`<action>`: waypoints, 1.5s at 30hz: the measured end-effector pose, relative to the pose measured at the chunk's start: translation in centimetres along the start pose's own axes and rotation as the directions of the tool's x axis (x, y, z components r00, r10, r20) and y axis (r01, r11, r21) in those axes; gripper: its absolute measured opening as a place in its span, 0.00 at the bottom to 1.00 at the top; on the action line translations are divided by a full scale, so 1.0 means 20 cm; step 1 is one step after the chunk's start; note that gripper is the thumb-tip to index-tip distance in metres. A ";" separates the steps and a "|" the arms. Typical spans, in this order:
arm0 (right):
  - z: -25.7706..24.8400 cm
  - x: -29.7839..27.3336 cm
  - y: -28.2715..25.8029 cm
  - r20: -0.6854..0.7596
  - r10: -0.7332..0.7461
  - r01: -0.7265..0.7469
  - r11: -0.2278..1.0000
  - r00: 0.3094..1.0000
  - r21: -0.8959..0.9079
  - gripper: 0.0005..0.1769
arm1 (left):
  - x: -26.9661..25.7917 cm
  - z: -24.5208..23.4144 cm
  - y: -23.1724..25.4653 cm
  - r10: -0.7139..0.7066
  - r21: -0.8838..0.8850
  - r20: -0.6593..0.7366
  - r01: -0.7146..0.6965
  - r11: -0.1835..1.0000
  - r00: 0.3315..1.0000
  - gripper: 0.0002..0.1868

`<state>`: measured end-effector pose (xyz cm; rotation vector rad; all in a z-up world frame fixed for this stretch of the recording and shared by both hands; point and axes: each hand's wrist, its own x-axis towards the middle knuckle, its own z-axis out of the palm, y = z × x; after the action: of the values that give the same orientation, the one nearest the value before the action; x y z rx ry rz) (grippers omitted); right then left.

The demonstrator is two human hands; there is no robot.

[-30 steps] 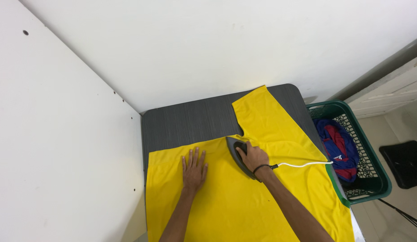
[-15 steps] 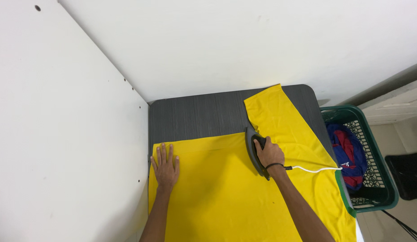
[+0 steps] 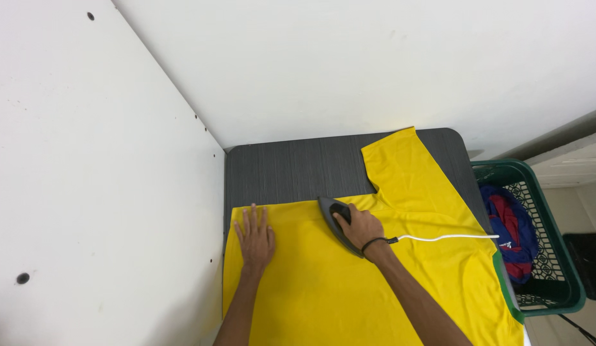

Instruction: The person irons a black t-shirt on an ironing board, then hangs it in a closet. They then iron a yellow t-shirt on the same board.

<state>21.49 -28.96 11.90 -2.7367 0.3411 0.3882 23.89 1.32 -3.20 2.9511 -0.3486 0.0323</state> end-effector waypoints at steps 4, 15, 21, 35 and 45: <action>0.12 -0.01 -0.16 -0.032 -0.139 0.140 0.989 0.990 0.038 0.30 | 0.02 0.04 0.18 0.148 -0.104 0.021 -0.145 0.984 0.989 0.33; 0.10 0.02 0.01 0.020 0.069 -0.068 0.997 0.997 -0.033 0.33 | 0.02 0.10 0.16 0.073 -0.060 -0.056 -0.076 0.995 0.996 0.33; 0.06 0.03 0.28 -0.170 0.173 -0.186 0.981 0.970 -0.062 0.33 | 0.01 0.07 0.11 -0.004 -0.082 -0.041 0.000 0.997 0.999 0.34; -0.08 0.03 0.38 -0.084 0.260 -0.257 0.965 0.962 0.046 0.34 | 0.04 0.04 -0.11 -0.147 -0.013 -0.020 0.147 0.989 0.989 0.35; -0.02 0.02 -0.07 0.004 -0.062 0.062 0.998 0.998 0.002 0.32 | -0.02 0.05 0.16 0.098 -0.073 -0.073 -0.104 0.992 0.992 0.33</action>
<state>22.31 -27.85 12.69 -2.7366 0.2552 0.3763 22.84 -1.87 -3.64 2.8456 -0.4780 0.1310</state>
